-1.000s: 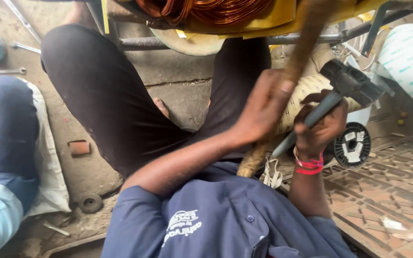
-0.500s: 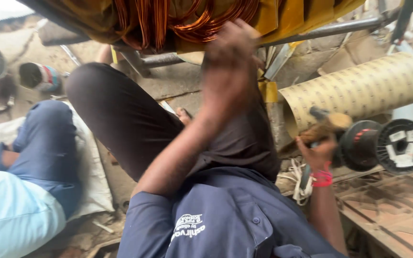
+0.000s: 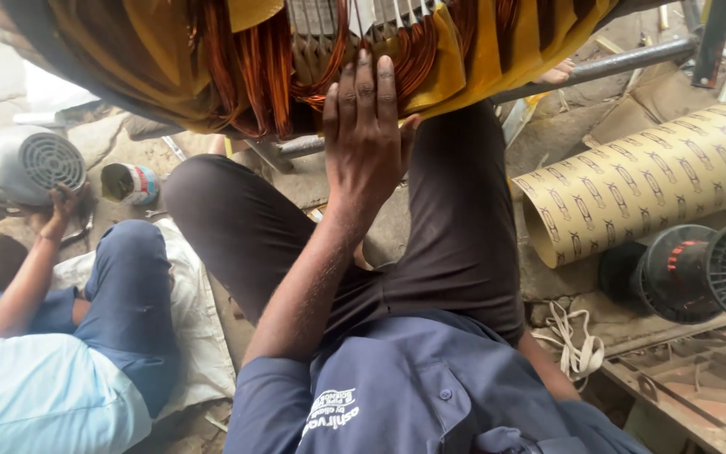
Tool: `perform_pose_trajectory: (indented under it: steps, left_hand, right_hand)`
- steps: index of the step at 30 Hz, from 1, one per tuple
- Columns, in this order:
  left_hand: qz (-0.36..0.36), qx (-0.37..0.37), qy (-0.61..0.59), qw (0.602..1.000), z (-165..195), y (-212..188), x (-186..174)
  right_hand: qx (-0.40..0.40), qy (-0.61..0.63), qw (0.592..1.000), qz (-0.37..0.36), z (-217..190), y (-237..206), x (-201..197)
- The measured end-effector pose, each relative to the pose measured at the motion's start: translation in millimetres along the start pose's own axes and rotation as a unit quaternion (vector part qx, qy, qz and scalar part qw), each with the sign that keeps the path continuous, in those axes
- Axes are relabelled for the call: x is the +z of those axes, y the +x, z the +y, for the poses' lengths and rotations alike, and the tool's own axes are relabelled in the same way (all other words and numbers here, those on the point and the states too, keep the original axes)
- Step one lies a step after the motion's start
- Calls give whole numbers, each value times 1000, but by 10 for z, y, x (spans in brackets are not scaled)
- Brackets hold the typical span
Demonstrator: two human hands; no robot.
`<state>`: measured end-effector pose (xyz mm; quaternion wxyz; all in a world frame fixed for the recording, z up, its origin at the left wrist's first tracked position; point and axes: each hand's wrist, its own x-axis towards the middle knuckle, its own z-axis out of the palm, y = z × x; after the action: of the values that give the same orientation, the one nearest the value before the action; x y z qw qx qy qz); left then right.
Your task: The person sits on the floor and winds copper wire around a yellow stator core. They use their hands to arrange the wire and occasionally use a wooden stick to press the coils into place.
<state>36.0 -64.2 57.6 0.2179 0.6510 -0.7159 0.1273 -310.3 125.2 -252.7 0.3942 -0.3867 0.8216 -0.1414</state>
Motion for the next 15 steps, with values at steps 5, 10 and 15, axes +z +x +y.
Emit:
perform_pose_trajectory:
  steps: [5, 10, 15]
  left_hand:
    - [-4, -5, 12, 1000, -26, 11, 0]
    - [17, -14, -4, 1000, -82, -9, 56]
    - [47, -15, 0, 999, -93, -35, 120]
  right_hand:
    - [-39, 63, 993, 88, -68, 122, -189]
    - [-217, 209, 919, 252, -755, 329, -1001]
    - [-449, 360, 776, 258, -1893, -49, -1672]
